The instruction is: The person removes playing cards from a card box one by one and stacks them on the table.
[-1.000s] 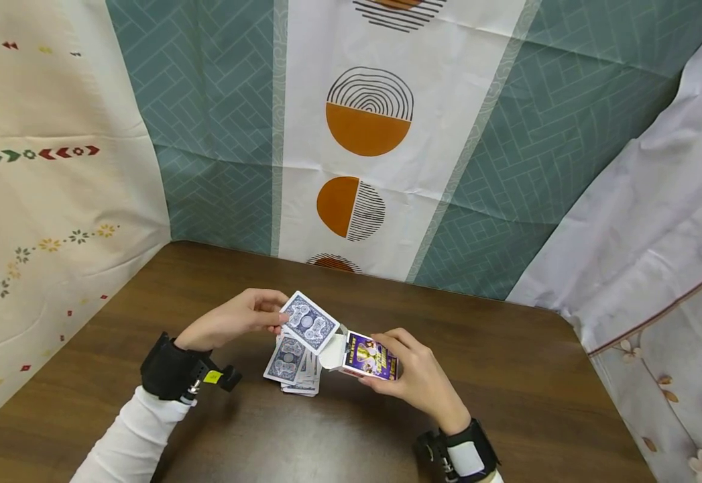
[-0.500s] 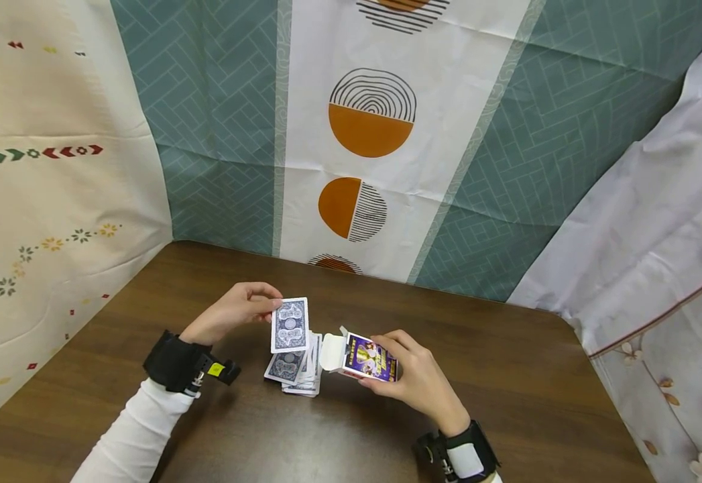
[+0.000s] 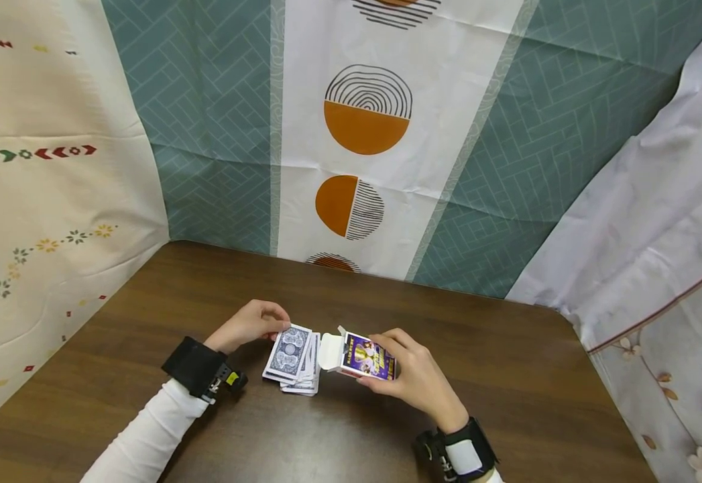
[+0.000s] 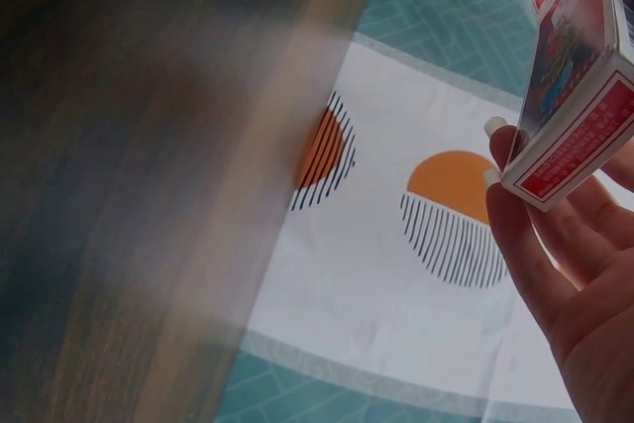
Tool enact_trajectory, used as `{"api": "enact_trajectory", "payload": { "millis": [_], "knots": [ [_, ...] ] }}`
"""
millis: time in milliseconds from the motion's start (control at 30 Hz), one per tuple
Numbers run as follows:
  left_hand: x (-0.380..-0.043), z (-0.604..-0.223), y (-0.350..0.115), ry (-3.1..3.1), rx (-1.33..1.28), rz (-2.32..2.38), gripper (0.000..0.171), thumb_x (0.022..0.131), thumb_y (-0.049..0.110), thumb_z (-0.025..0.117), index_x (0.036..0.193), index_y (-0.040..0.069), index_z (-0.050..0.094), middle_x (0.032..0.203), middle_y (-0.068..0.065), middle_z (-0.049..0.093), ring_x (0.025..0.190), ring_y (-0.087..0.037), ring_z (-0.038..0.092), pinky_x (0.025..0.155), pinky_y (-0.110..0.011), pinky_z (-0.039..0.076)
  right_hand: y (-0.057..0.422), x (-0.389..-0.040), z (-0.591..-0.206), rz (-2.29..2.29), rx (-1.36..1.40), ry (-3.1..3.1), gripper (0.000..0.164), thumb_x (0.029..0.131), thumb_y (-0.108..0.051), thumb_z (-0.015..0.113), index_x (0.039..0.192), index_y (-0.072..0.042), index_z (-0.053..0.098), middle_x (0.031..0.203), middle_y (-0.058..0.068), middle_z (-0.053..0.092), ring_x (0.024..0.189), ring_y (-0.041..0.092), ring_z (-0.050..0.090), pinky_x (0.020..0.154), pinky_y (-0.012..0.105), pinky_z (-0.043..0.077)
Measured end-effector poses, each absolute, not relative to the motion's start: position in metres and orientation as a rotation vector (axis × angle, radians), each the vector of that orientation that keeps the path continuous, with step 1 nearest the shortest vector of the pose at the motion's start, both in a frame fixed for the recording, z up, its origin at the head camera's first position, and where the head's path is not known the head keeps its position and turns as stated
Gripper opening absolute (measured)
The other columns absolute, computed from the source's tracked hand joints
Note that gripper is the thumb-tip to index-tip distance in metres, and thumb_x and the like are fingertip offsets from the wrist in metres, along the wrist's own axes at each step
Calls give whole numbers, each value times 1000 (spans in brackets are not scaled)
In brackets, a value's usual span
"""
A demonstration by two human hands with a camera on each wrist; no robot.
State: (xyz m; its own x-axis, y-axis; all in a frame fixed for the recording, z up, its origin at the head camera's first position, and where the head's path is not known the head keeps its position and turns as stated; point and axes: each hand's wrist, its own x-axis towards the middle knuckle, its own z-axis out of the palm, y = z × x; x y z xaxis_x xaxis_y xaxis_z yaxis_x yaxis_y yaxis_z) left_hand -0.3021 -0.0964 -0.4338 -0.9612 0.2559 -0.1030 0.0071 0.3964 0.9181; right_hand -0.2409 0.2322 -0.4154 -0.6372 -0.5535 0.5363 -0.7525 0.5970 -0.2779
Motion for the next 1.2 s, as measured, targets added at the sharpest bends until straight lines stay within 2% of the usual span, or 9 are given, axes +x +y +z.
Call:
{"api": "enact_trajectory", "payload": {
  "millis": [100, 233, 367, 533, 667, 767, 933, 1200],
  "knots": [
    [-300, -437, -93, 2534, 238, 1514, 5, 83, 7, 73, 82, 4, 70, 64, -2, 62, 58, -13, 58, 56, -24, 46, 232, -241, -416, 688, 1048, -2440, 58, 73, -47, 81, 116, -11, 65, 108, -2, 60, 86, 6, 56, 67, 11, 46],
    [-299, -443, -88, 2706, 173, 1359, 11, 77, 8, 78, 74, 5, 68, 65, -4, 63, 61, -14, 56, 55, -25, 43, 231, -241, -417, 688, 1049, -2452, 58, 72, -46, 82, 116, -12, 65, 107, -3, 60, 86, 5, 56, 66, 11, 46],
    [-294, -437, -83, 2871, 181, 1221, 15, 79, 12, 77, 72, 5, 66, 65, -2, 59, 60, -14, 49, 53, -25, 37, 229, -241, -417, 691, 1046, -2458, 59, 72, -46, 83, 116, -12, 65, 108, -3, 60, 86, 6, 56, 66, 14, 47],
    [-274, -404, -68, 2795, 500, 1318, 15, 88, 19, 70, 77, 8, 68, 61, 2, 50, 55, -11, 42, 52, -23, 33, 229, -240, -418, 693, 1050, -2466, 58, 72, -47, 82, 117, -12, 65, 108, -3, 60, 86, 6, 56, 66, 15, 48],
    [-253, -384, -46, 2604, 731, 1403, 11, 88, 19, 70, 81, 10, 69, 59, 5, 48, 51, -8, 39, 48, -21, 30, 229, -240, -417, 699, 1055, -2455, 58, 72, -45, 83, 117, -12, 65, 108, -4, 60, 86, 6, 56, 68, 13, 47],
    [-242, -386, -32, 2617, 711, 1374, 13, 85, 18, 72, 76, 10, 67, 55, 7, 44, 49, -6, 38, 46, -20, 28, 228, -239, -417, 701, 1065, -2446, 58, 71, -43, 84, 117, -12, 65, 108, -3, 60, 85, 6, 57, 69, 12, 47],
    [-231, -396, -18, 2731, 583, 1339, 27, 83, 22, 75, 62, 10, 62, 49, 8, 38, 45, -5, 36, 44, -20, 25, 225, -236, -417, 704, 1082, -2441, 60, 70, -44, 84, 117, -12, 65, 109, -2, 60, 85, 7, 57, 69, 11, 48],
    [-234, -402, -14, 2722, 580, 1359, 27, 77, 11, 76, 55, 7, 61, 49, 9, 45, 44, -5, 38, 43, -19, 27, 222, -237, -416, 692, 1135, -2401, 60, 72, -46, 82, 116, -9, 64, 110, 0, 60, 87, 9, 59, 72, 12, 48]
  ]
}}
